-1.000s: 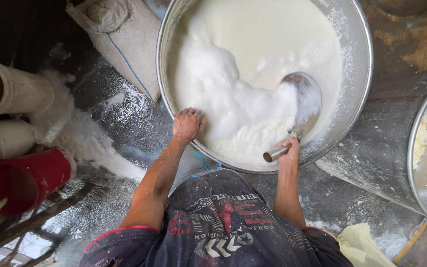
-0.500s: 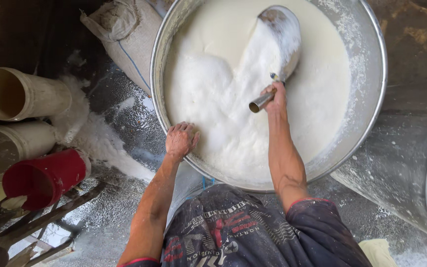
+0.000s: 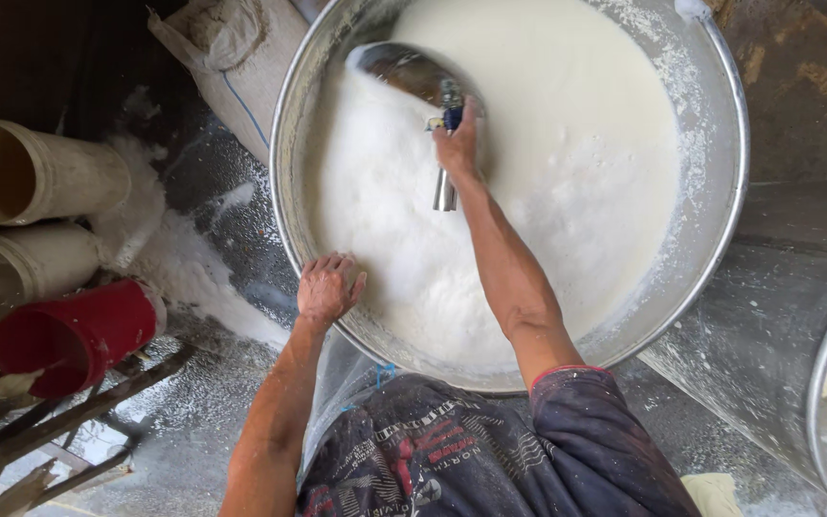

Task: The person repeatedly scoops a white liquid from a large metal tub into a smaller blue tub using a metal ladle, then returns to stir the contents of the large tub. The process is repeated multiple times throughout the clip.

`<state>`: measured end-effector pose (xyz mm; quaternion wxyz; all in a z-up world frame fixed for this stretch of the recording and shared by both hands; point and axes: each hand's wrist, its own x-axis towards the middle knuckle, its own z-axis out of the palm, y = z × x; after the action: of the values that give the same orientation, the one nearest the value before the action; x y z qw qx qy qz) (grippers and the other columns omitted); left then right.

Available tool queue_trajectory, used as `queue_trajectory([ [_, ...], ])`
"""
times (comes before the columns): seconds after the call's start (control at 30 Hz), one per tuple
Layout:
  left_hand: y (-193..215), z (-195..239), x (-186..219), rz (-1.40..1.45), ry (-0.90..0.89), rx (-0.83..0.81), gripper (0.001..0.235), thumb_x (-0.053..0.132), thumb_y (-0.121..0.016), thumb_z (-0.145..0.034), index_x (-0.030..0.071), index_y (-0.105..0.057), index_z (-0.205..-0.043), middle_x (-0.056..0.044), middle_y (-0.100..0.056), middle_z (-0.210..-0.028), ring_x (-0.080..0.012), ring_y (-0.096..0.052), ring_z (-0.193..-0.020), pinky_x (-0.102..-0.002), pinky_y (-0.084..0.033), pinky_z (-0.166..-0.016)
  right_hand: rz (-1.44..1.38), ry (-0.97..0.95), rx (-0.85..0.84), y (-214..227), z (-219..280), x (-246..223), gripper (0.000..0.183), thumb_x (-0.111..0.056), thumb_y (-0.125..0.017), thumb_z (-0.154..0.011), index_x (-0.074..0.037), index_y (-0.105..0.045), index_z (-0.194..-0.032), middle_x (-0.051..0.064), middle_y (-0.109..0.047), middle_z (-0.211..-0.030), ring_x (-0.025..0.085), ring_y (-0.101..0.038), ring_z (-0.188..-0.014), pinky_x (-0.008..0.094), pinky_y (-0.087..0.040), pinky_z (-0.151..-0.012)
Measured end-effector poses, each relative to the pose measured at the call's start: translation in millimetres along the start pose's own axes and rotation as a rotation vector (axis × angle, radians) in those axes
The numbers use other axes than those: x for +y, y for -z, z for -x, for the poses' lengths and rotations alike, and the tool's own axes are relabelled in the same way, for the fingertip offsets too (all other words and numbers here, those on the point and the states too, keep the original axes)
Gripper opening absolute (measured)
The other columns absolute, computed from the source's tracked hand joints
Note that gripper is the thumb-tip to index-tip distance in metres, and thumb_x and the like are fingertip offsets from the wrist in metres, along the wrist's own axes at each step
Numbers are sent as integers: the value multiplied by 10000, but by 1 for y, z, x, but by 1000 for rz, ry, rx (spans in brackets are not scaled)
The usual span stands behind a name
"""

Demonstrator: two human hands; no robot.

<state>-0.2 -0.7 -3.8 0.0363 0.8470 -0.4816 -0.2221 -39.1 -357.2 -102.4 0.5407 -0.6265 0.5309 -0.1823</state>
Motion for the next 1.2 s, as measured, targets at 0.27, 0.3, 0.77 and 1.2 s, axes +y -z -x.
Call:
queue_trajectory([
  [0.27, -6, 4, -4, 16, -21, -15, 475, 462, -545, -977, 117, -661, -1283, -86, -669, -1297, -246, -577, -1273, -443, -396, -1106, 348, 262, -46, 34, 77, 44, 918, -47, -695, -854, -113, -208, -1629, 253, -613, -1400, 397, -661, -1218, 430, -497, -1071],
  [0.3, -6, 5, -5, 8, -28, -16, 475, 463, -542, -977, 119, -660, -1282, -89, -666, -1297, -248, -575, -1272, -445, -393, -1107, 352, 348, -14, 41, 85, 50, 914, -34, -703, -847, -99, -217, -1619, 261, -600, -1412, 405, -653, -1228, 436, -493, -1073],
  [0.77, -16, 14, -16, 29, -167, 33, 376, 380, -548, -979, 109, -688, -1198, -99, -676, -1266, -265, -592, -1212, -461, -430, -1030, 391, -20, 389, 182, 246, 92, 867, -88, -714, -878, -211, -273, -1615, 233, -635, -1374, 376, -674, -1190, 427, -531, -1052],
  [1.2, -11, 16, -21, 120, -211, 121, 226, 264, -586, -930, 94, -714, -1003, -98, -732, -1087, -270, -640, -1120, -441, -466, -985, -900, -413, 561, 199, 373, 106, 311, 10, -615, -867, -58, -514, -1153, -12, -523, -689, 114, -533, -506, 284, -541, -476],
])
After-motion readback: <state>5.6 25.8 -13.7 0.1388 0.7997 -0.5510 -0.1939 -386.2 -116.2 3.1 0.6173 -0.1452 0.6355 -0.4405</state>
